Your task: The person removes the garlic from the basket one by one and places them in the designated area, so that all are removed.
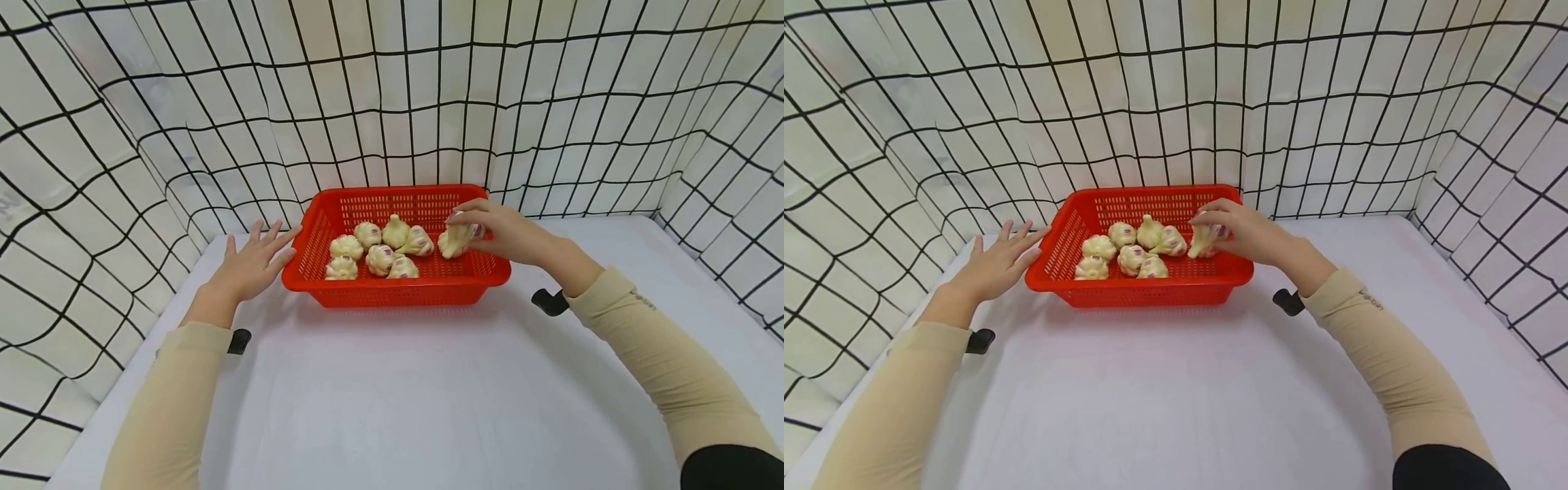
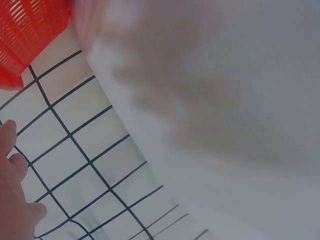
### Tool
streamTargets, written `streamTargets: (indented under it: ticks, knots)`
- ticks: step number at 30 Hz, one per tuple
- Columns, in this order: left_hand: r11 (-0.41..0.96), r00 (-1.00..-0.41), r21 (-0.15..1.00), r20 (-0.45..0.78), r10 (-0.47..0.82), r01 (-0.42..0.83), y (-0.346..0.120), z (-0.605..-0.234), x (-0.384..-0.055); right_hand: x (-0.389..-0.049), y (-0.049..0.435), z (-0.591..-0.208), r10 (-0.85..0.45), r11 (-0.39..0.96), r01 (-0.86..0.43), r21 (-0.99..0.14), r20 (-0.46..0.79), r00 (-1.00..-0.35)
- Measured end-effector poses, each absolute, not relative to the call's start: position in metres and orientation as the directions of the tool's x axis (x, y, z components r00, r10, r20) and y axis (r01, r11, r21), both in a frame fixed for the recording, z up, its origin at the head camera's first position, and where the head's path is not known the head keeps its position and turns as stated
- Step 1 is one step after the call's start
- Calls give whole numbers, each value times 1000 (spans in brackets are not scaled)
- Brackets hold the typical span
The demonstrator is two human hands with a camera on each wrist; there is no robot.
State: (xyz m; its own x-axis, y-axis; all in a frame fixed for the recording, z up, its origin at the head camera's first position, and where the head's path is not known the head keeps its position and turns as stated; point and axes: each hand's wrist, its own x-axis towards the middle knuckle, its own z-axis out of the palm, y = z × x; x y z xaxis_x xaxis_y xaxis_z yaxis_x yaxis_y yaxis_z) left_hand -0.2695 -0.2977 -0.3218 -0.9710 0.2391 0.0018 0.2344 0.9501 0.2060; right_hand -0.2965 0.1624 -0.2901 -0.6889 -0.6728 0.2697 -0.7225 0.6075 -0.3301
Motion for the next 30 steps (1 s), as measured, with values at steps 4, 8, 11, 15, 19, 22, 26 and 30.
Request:
streamTargets:
  ticks: [4,8,11,15,19,22,26,30]
  knots:
    - [952,-972,204,-1,235,230,-298,-321,-270,-294,166,-293,-650,563,-736,-375,348,-675]
    - [948,-969,207,5,246,242,-298,-321,-270,-292,170,-296,-605,534,-723,-438,400,-689]
    - [945,-967,210,7,255,251,-298,-320,-271,-290,172,-299,-569,507,-705,-496,422,-706]
    - [945,-966,206,5,259,254,-298,-320,-271,-289,175,-303,-525,463,-686,-561,451,-722]
    - [946,-966,203,5,257,253,-297,-320,-270,-286,179,-306,-450,426,-649,-630,475,-756]
    - [946,-966,204,7,257,253,-297,-320,-270,-282,183,-307,-382,402,-599,-692,468,-797]
    - [945,-966,201,11,259,256,-297,-320,-271,-279,189,-308,-312,348,-517,-782,423,-851]
    - [946,-966,197,11,260,257,-298,-321,-271,-278,196,-308,-258,274,-452,-849,388,-885]
